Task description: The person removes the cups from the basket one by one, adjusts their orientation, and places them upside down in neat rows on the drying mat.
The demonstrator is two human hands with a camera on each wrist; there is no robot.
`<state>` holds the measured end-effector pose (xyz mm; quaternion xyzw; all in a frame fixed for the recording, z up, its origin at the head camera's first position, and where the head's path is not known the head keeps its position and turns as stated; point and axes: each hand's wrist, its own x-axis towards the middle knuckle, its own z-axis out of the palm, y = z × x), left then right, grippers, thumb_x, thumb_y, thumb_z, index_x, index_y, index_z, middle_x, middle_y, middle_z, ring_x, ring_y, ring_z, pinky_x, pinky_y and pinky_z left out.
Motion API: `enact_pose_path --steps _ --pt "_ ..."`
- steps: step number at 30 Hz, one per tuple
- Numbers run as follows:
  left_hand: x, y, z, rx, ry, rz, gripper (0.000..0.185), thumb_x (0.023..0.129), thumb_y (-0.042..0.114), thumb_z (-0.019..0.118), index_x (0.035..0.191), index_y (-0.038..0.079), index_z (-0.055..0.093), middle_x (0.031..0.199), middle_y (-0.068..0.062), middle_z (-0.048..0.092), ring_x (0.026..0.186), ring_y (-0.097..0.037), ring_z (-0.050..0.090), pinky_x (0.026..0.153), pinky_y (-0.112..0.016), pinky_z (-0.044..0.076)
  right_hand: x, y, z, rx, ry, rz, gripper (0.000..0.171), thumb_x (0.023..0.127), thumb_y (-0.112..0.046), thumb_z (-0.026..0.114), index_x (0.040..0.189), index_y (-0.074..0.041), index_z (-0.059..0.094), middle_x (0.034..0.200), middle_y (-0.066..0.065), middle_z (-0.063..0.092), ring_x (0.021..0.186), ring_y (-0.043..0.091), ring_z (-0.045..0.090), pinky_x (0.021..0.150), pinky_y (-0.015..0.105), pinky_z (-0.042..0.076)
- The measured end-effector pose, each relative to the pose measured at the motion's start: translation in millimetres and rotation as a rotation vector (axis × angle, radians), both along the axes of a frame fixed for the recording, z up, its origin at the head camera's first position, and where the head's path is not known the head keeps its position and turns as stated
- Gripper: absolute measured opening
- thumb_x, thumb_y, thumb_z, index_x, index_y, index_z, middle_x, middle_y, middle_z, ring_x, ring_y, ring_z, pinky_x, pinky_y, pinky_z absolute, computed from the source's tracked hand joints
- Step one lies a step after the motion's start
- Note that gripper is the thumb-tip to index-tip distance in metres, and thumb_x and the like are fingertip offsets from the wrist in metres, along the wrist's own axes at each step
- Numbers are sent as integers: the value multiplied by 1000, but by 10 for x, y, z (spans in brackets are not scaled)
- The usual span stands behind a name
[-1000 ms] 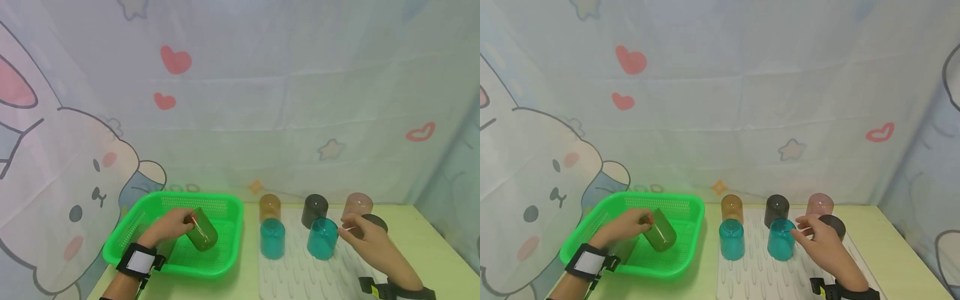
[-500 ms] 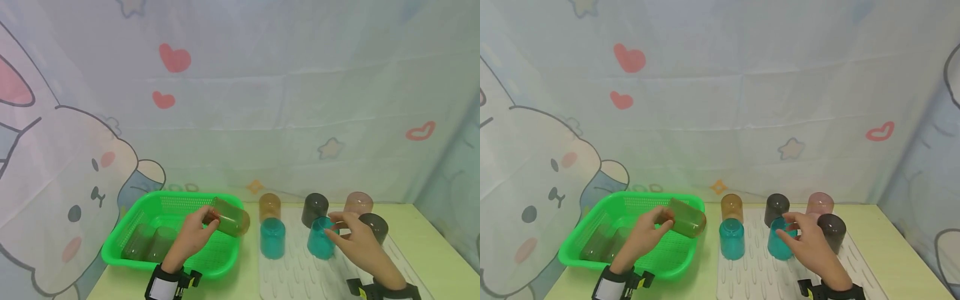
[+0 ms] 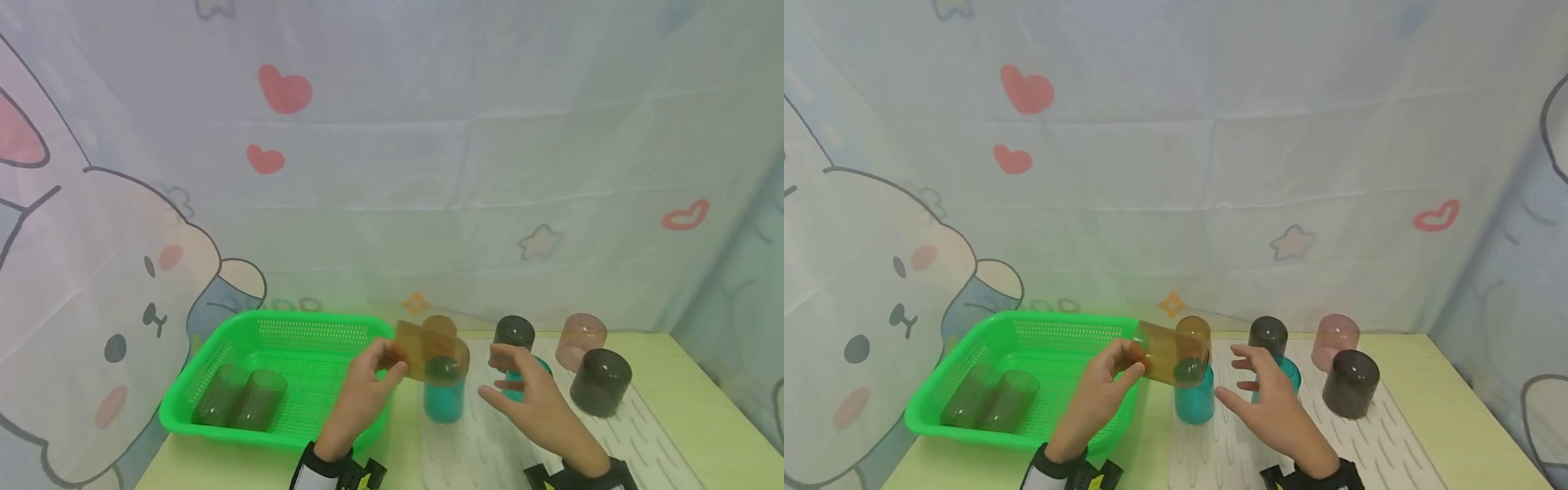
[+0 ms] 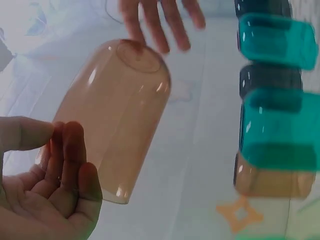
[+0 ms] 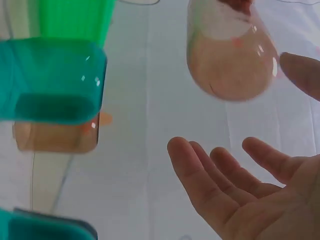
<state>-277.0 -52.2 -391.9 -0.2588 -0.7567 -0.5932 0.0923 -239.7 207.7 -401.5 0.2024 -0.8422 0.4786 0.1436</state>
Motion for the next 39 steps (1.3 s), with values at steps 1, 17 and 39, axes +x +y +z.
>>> enact_pose_path --steps 1,17,39 --pt "7 38 -12 20 -6 -1 11 92 7 60 102 4 60 96 -4 63 94 -20 60 86 -34 47 -19 -26 -1 -23 9 18 55 92 -17 64 137 -3 37 133 19 45 113 35 53 83 32 53" --pt "122 393 -55 190 0 -111 13 90 0 59 102 -5 56 102 -14 60 97 -22 60 91 -32 48 -54 -174 40 -299 79 145 57 91 5 56 141 1 29 133 23 41 112 5 52 87 21 48" --pt "88 -127 32 -607 190 71 43 96 30 56 131 6 53 130 -13 50 122 -30 45 97 -47 42 63 -58 96 88 -82 48 68 84 -26 74 137 -5 37 123 10 51 105 24 55 83 32 51"
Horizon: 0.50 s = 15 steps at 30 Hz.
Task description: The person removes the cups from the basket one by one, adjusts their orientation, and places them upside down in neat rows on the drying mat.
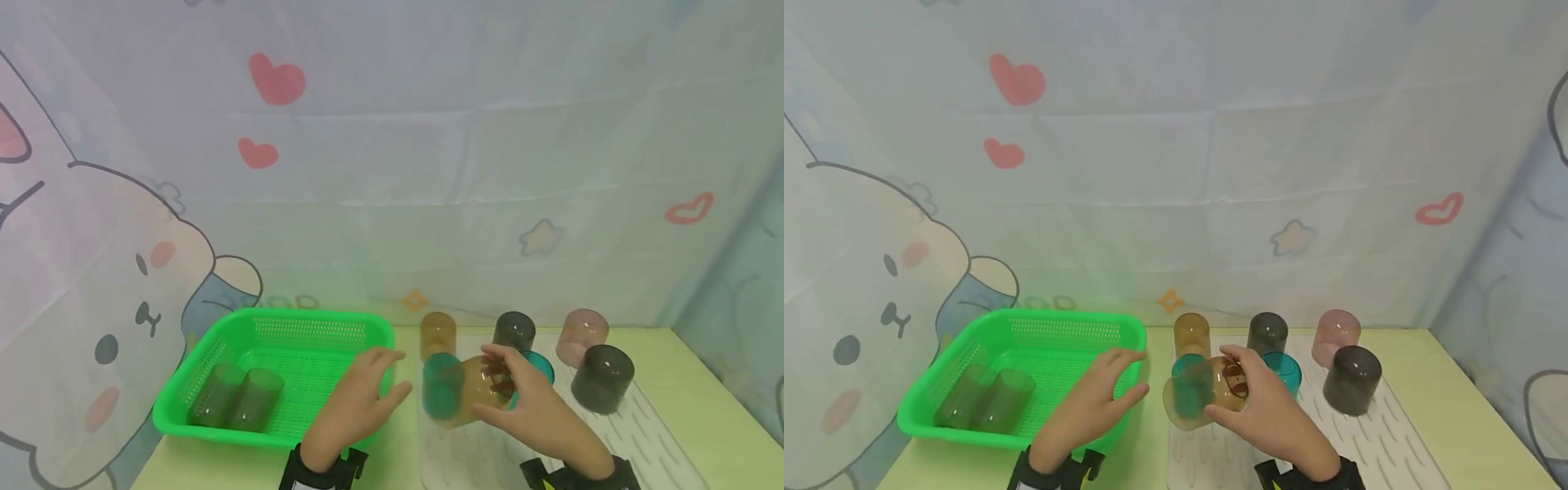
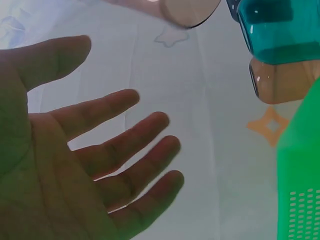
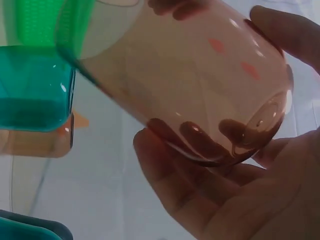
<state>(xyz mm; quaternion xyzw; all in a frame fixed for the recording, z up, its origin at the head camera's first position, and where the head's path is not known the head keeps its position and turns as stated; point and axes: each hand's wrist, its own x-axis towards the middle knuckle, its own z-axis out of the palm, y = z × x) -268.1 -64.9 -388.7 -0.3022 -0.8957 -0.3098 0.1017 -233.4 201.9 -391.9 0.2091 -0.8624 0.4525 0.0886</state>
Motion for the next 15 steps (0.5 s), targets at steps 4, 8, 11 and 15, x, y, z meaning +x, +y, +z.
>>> enact_pose_path --steps 4,8,11,15 --pt "27 -35 15 -65 30 4 38 95 30 57 127 7 57 127 -12 53 119 -31 47 95 -46 42 11 -104 -31 153 -5 -35 70 79 -33 77 132 -5 40 121 8 52 102 21 56 80 35 51" --pt "33 -48 17 -107 1 8 37 96 31 55 126 10 58 126 -11 53 120 -31 47 96 -46 41 -11 -211 -144 294 52 -26 67 75 -31 80 127 -5 47 118 5 54 101 18 57 80 37 51" --pt "38 -66 18 -124 -25 8 36 96 31 55 125 11 59 126 -10 53 120 -30 47 96 -46 41 -59 -282 -251 387 106 9 66 73 -30 80 125 -3 51 114 4 54 97 16 58 79 35 52" --pt "35 -90 34 -118 -44 -22 34 97 33 53 125 14 59 127 -8 53 120 -29 47 96 -45 41 -124 -359 -367 472 159 36 63 74 -31 79 123 -1 54 111 5 56 92 16 59 76 33 52"
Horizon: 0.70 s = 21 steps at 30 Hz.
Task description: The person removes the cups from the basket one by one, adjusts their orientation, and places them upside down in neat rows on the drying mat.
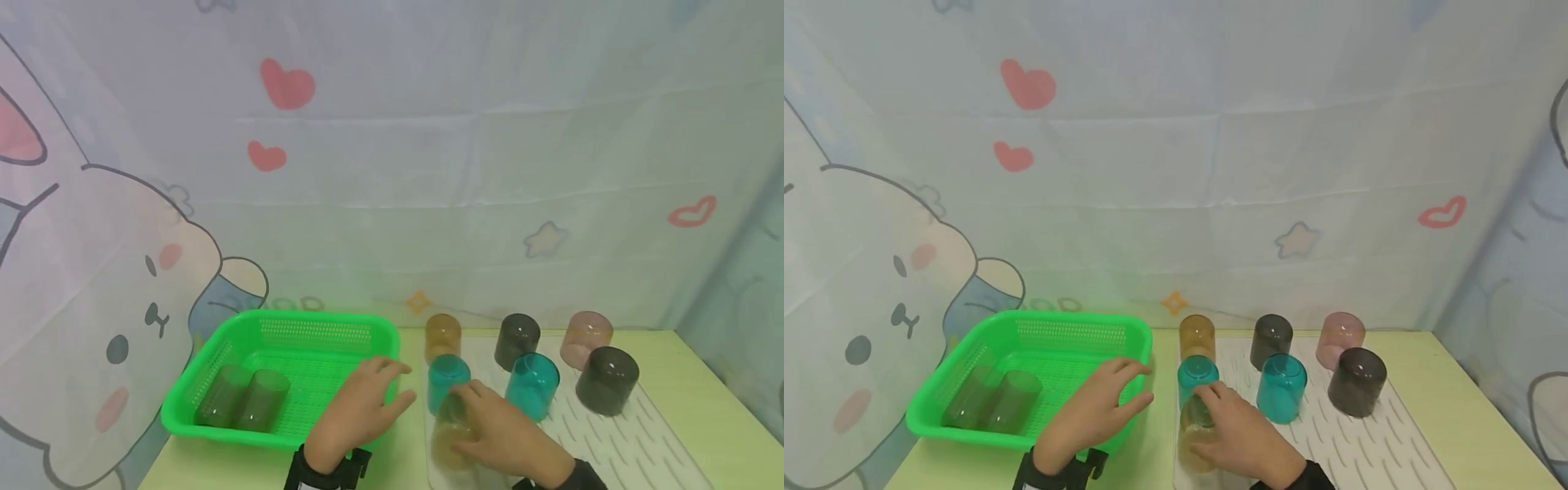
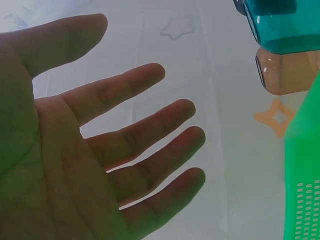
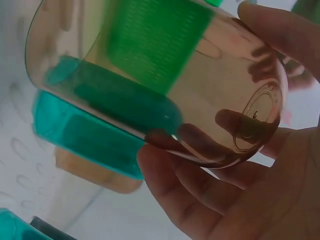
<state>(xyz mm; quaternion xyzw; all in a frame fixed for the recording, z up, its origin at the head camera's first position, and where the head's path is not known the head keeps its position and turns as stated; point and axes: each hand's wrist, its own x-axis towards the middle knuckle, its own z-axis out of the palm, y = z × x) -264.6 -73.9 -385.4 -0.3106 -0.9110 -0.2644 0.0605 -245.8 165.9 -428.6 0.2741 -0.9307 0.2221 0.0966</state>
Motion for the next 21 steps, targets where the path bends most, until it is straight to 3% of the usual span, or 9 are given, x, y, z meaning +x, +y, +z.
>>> enact_pose_path --steps 5,12,21 --pt "-3 -8 7 4 2 -13 34 98 35 52 123 14 60 126 -7 54 120 -27 48 94 -43 43 -42 -43 -108 48 38 13 63 75 -32 78 123 0 54 111 7 56 93 19 60 75 34 53" --pt "-6 15 25 0 -11 -27 32 97 32 53 121 13 61 125 -5 55 118 -25 49 93 -40 44 -41 -35 -145 57 17 13 69 73 -32 81 125 2 52 116 11 55 97 25 60 77 39 53" --pt "-21 17 18 -7 -45 -66 33 99 33 51 123 13 59 126 -5 54 118 -24 50 94 -37 44 -40 -18 -166 55 -33 -8 67 76 -39 78 126 -1 53 112 6 54 92 17 59 72 33 53"
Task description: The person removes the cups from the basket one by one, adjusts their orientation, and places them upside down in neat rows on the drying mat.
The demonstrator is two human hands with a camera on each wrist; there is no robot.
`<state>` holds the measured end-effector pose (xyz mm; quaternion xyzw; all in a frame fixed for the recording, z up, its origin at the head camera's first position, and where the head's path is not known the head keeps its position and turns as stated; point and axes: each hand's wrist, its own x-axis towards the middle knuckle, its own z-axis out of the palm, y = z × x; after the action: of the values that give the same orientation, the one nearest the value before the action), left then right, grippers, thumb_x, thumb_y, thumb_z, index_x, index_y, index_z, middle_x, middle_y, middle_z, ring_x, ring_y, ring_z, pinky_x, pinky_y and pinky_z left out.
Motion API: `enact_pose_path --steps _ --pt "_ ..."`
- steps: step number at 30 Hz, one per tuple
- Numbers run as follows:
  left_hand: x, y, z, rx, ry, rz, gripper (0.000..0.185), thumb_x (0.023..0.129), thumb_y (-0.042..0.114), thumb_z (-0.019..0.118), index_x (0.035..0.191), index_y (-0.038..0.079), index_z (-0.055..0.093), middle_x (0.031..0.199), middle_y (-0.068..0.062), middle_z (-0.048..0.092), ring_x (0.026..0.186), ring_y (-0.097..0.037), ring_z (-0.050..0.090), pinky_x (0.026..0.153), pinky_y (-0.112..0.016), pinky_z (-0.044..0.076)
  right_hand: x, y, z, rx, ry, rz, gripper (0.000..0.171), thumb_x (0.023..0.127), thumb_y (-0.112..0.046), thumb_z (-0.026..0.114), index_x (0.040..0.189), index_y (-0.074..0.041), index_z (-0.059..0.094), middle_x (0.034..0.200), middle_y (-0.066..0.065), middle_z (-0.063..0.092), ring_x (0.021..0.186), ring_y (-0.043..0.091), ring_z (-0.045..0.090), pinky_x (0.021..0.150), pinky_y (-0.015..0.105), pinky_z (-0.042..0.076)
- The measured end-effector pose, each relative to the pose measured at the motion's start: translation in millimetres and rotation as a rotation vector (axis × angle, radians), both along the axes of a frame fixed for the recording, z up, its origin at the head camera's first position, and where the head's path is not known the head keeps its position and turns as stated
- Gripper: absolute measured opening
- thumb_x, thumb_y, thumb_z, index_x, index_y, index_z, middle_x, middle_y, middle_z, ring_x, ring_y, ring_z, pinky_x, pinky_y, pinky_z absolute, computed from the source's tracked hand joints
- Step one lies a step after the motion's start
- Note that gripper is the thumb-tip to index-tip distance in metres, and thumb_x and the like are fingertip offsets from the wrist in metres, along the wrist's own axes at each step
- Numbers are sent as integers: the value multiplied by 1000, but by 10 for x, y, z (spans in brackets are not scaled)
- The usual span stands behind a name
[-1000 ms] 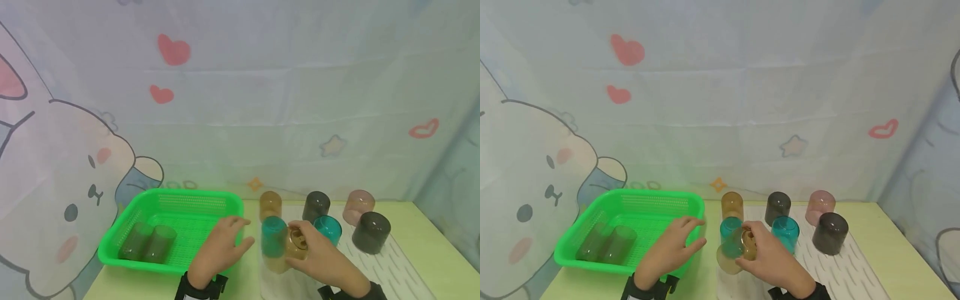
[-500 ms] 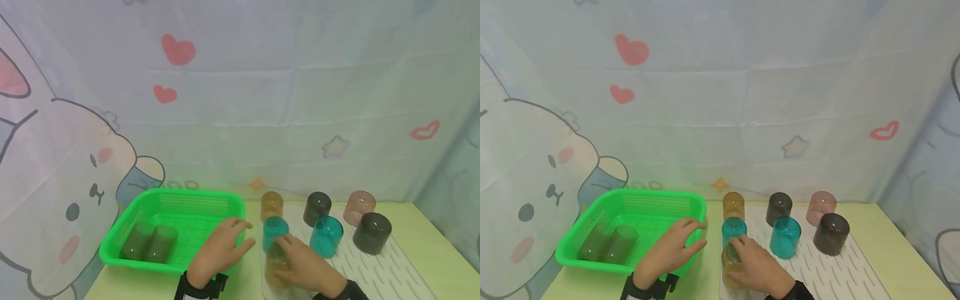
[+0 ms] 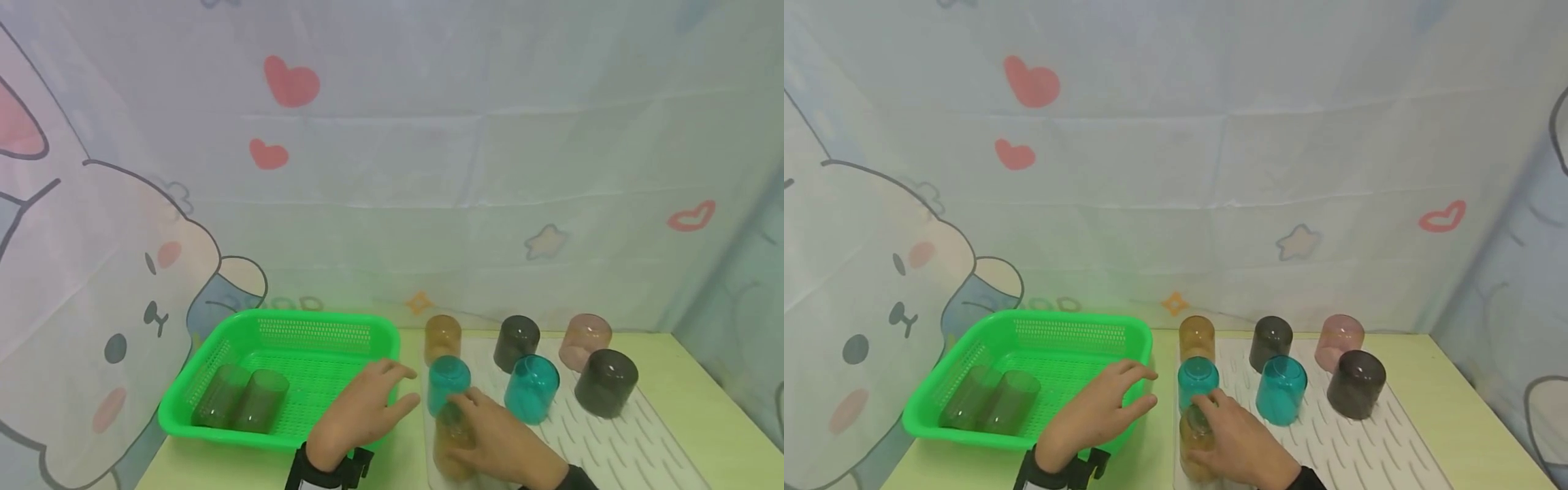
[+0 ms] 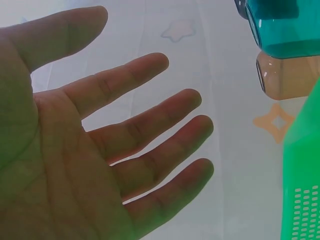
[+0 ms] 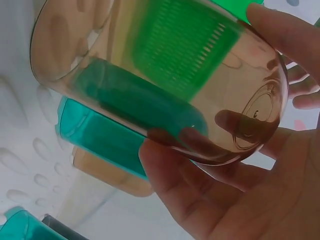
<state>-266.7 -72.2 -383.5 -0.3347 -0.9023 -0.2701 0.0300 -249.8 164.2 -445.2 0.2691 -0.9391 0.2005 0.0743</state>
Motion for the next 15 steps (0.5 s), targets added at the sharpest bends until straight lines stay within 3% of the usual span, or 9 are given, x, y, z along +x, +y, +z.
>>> enact_pose_path --steps 9,15 --pt "53 -99 32 1 -72 29 35 98 37 51 126 17 57 127 -3 51 119 -23 49 93 -37 44 105 42 104 -71 -123 -88 79 77 -59 68 132 -6 51 122 10 53 103 23 58 81 42 52" --pt "107 -254 210 -4 -72 11 38 98 38 51 127 14 57 126 -5 53 113 -26 53 89 -40 46 162 291 334 -130 -192 -210 70 84 -58 61 131 -7 51 128 12 51 115 34 52 89 52 46"
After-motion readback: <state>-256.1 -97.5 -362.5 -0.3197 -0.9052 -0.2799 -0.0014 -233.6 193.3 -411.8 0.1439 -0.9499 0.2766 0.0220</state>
